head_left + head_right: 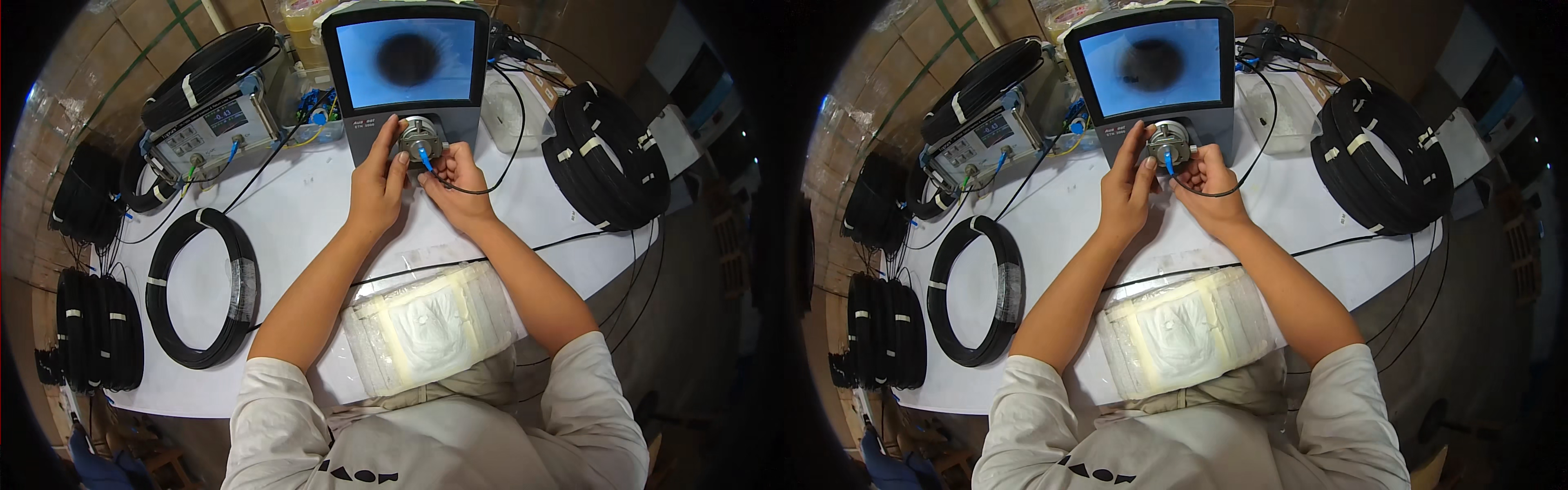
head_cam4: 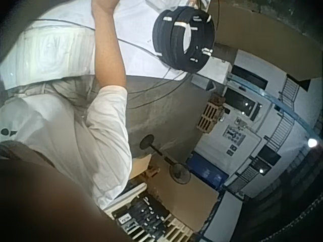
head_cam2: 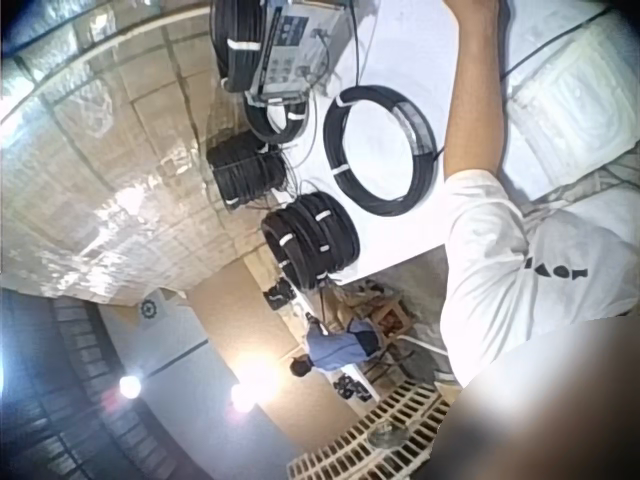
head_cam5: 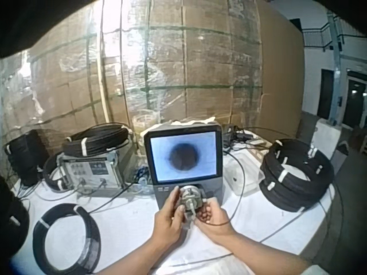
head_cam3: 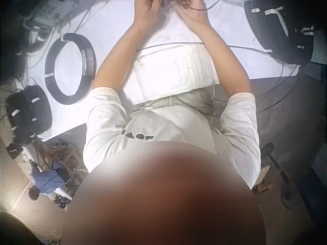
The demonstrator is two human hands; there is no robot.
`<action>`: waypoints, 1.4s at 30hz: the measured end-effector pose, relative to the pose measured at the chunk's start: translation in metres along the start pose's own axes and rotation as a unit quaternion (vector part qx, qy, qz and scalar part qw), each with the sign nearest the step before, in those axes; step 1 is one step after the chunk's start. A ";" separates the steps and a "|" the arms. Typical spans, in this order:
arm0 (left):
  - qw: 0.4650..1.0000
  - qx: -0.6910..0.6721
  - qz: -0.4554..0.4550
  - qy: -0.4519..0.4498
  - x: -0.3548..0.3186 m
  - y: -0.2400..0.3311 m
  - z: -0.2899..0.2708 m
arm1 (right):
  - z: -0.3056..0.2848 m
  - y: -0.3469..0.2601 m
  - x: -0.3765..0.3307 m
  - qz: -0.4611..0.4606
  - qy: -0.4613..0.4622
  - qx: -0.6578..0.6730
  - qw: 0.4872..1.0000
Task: Inspecting optical fiber connectors using a handheld digital microscope and an external monitor.
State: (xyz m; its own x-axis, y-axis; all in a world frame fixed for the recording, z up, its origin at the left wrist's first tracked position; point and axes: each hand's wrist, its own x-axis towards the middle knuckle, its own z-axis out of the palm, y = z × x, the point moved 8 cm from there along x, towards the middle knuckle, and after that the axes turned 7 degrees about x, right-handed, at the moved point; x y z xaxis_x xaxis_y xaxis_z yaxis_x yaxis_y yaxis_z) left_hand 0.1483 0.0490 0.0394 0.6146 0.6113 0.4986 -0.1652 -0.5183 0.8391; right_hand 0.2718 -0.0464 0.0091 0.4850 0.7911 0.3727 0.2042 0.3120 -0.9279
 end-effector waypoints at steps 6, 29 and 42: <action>1.000 -0.026 -0.008 -0.012 0.001 0.002 0.002 | 0.003 -0.005 -0.002 -0.002 -0.003 -0.007 1.000; 0.997 -0.028 0.005 -0.073 0.012 0.004 0.002 | 0.004 -0.006 -0.004 0.011 -0.008 -0.044 0.999; 0.996 0.064 0.022 0.049 -0.004 -0.012 -0.014 | -0.004 0.005 0.005 0.004 0.028 0.025 0.999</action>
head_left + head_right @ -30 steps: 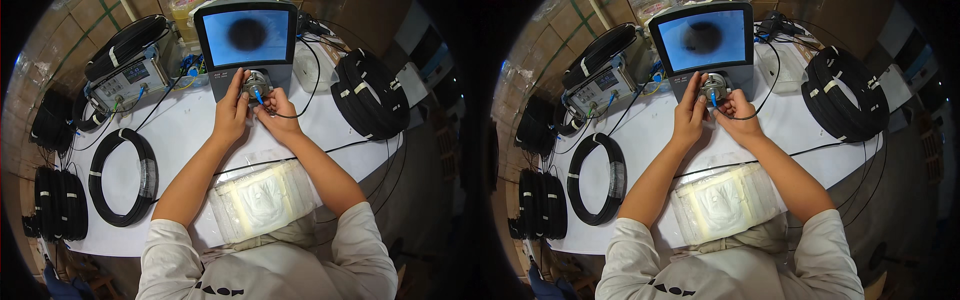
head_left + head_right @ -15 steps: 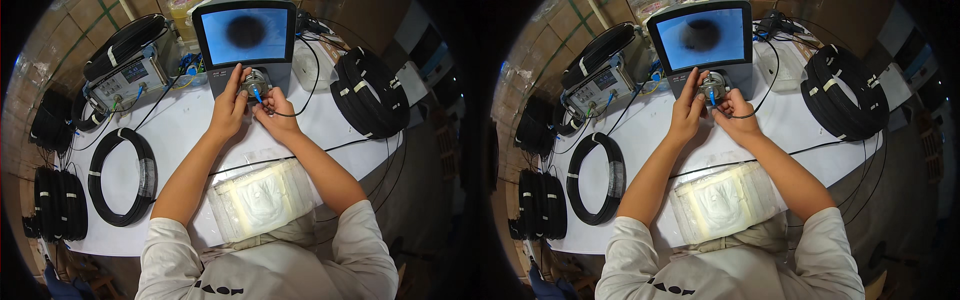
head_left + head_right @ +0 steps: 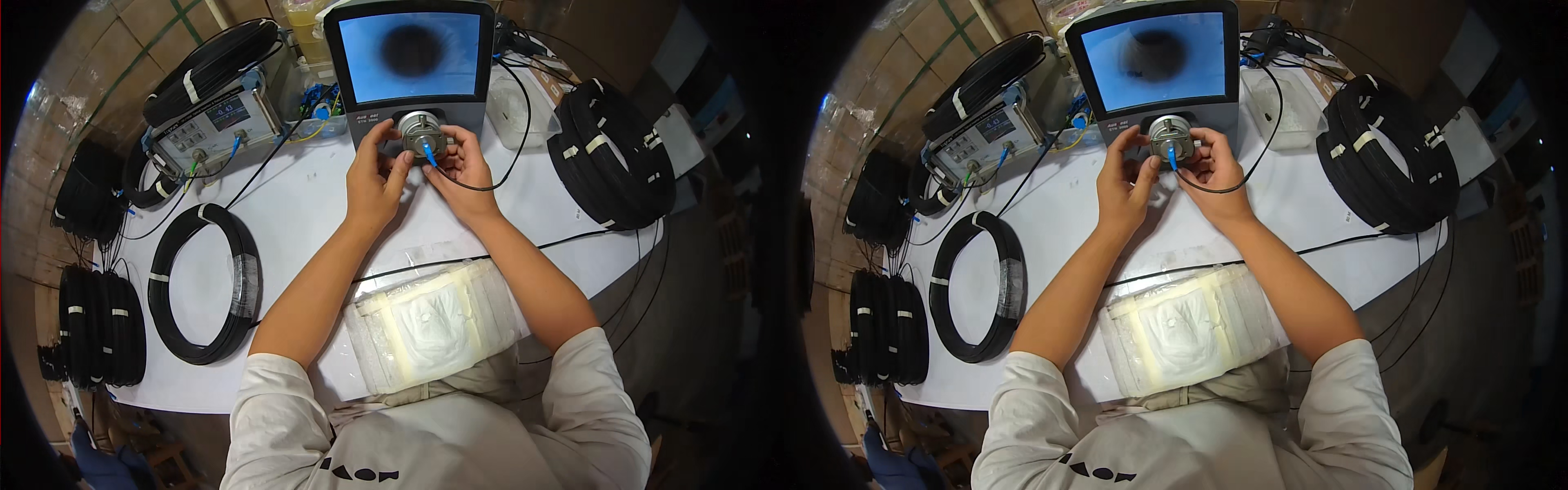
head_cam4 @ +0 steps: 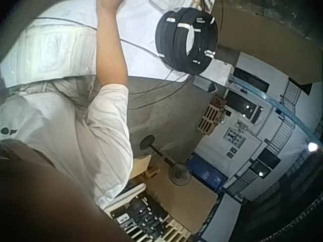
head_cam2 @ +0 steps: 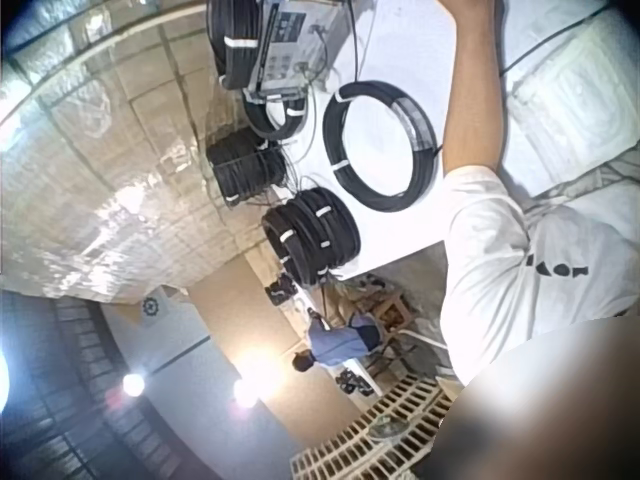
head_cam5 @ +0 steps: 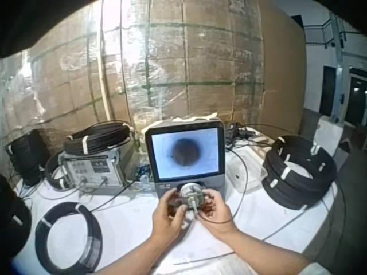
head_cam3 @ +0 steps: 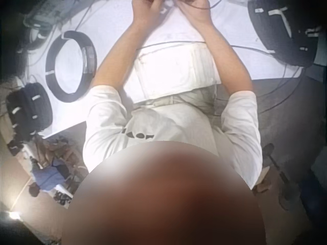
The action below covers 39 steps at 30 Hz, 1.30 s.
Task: Inspecting optical fiber connectors using a handheld digital microscope and an external monitor.
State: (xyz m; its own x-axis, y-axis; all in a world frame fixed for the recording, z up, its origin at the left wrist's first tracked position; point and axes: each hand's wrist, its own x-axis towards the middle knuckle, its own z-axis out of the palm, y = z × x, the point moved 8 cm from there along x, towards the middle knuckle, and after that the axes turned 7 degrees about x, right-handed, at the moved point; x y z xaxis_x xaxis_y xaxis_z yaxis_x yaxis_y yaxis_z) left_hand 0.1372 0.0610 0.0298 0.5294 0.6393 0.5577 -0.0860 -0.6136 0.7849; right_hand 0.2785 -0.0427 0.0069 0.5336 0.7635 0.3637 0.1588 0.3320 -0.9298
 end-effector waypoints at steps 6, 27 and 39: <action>0.998 0.047 0.041 0.009 -0.001 0.007 0.000 | 0.001 0.007 0.001 -0.008 -0.011 0.038 0.999; 0.988 0.115 0.107 -0.011 0.007 0.023 0.005 | 0.000 0.006 -0.001 0.020 -0.032 0.108 0.994; 0.995 0.073 0.060 -0.038 0.006 0.018 0.005 | -0.002 0.003 0.002 0.005 -0.038 0.157 0.987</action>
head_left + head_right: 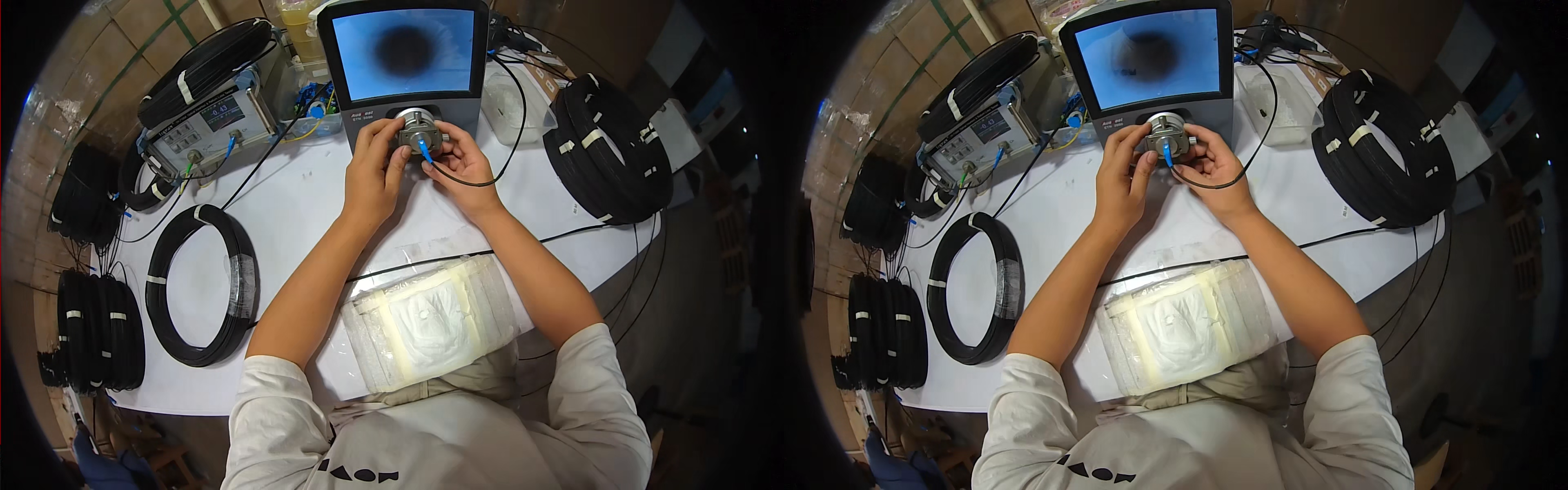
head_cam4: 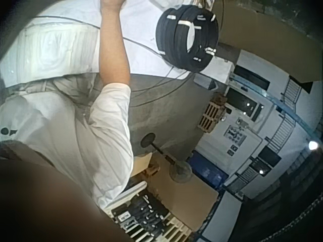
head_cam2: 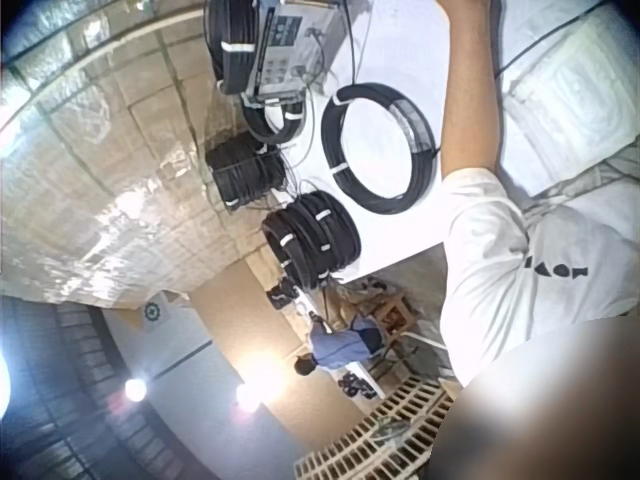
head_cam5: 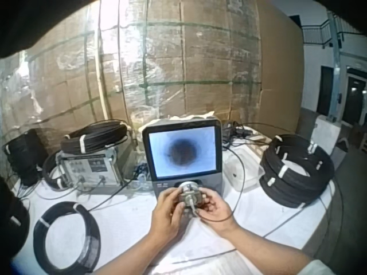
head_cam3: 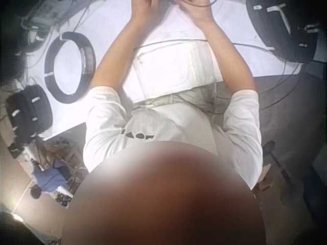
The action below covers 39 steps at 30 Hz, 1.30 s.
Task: Inspecting optical fiber connectors using a handheld digital microscope and an external monitor.
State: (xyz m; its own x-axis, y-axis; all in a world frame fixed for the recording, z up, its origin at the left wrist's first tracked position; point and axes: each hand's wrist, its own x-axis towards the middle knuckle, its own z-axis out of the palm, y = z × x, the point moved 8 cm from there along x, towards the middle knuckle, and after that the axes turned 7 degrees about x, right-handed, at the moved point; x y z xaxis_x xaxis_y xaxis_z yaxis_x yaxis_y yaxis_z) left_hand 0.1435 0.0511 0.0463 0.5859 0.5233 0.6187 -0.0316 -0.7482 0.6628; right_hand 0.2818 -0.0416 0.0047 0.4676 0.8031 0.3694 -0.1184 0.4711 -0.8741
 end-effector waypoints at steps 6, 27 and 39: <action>1.000 -0.002 -0.005 0.026 -0.001 0.000 -0.005 | 0.002 0.002 0.001 0.013 -0.012 -0.020 1.000; 0.995 -0.042 -0.055 0.072 -0.008 -0.018 -0.001 | 0.014 -0.005 0.014 0.043 -0.047 -0.014 0.998; 0.996 0.052 0.058 0.046 -0.001 0.010 -0.005 | 0.016 -0.006 0.001 0.064 -0.029 0.000 0.998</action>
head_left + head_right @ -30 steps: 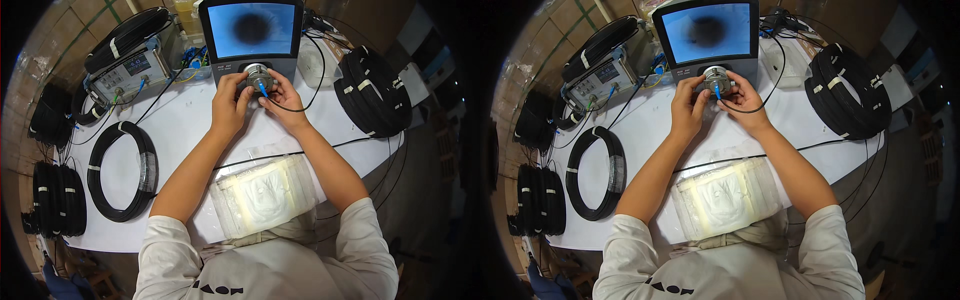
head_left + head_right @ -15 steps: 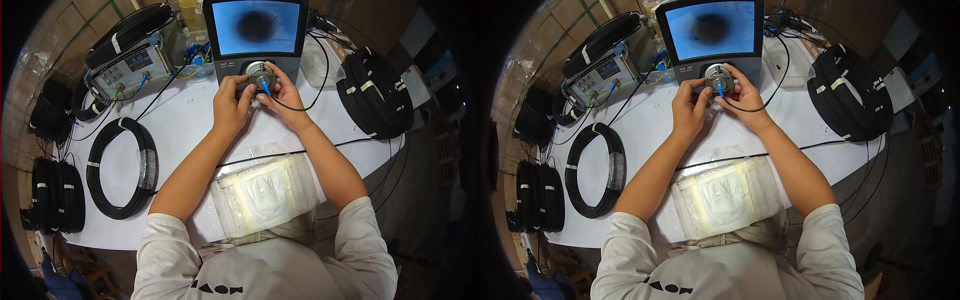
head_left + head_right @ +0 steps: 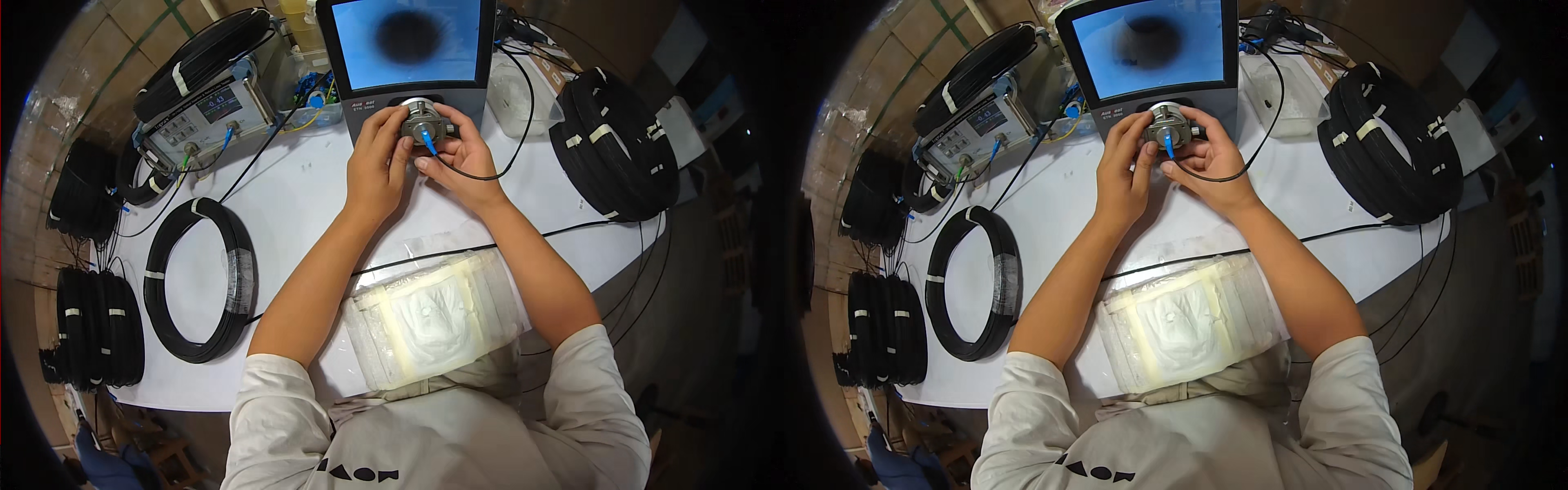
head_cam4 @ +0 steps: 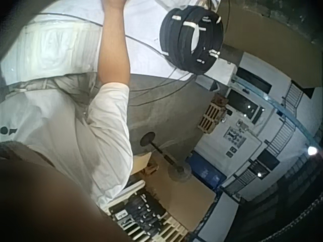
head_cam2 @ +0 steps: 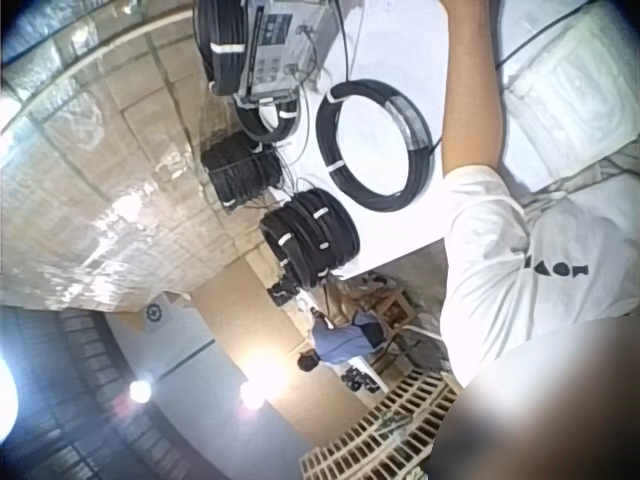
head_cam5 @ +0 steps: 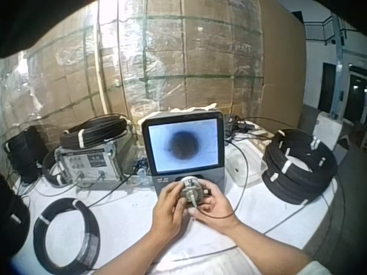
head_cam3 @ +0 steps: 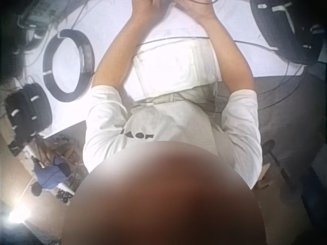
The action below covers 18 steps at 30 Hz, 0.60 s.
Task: Inspecting optical fiber connectors using a handheld digital microscope and an external monitor.
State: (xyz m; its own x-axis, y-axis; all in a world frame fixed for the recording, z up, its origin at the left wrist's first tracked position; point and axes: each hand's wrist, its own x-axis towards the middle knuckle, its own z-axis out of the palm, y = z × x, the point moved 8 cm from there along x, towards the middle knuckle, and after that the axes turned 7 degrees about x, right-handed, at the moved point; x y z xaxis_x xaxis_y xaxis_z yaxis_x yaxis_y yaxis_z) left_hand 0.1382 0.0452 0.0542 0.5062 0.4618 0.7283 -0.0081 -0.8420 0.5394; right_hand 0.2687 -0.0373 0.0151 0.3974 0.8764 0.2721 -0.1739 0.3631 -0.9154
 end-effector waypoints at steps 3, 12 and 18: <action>0.999 -0.040 -0.031 -0.009 0.000 -0.002 0.003 | -0.002 -0.004 0.003 -0.035 -0.009 -0.014 0.999; 0.997 -0.058 -0.052 0.006 -0.001 -0.005 0.000 | -0.003 -0.008 0.006 -0.061 -0.004 -0.051 0.997; 0.996 -0.049 -0.067 0.020 -0.002 -0.006 -0.004 | 0.000 -0.016 0.007 -0.050 -0.009 -0.113 0.992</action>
State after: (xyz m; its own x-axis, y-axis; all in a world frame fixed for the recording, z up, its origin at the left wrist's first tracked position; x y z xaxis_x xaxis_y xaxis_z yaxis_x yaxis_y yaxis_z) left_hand 0.1340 0.0501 0.0508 0.4739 0.5812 0.6615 -0.0279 -0.7409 0.6710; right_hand 0.2741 -0.0367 0.0317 0.3869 0.8453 0.3685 0.0723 0.3706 -0.9260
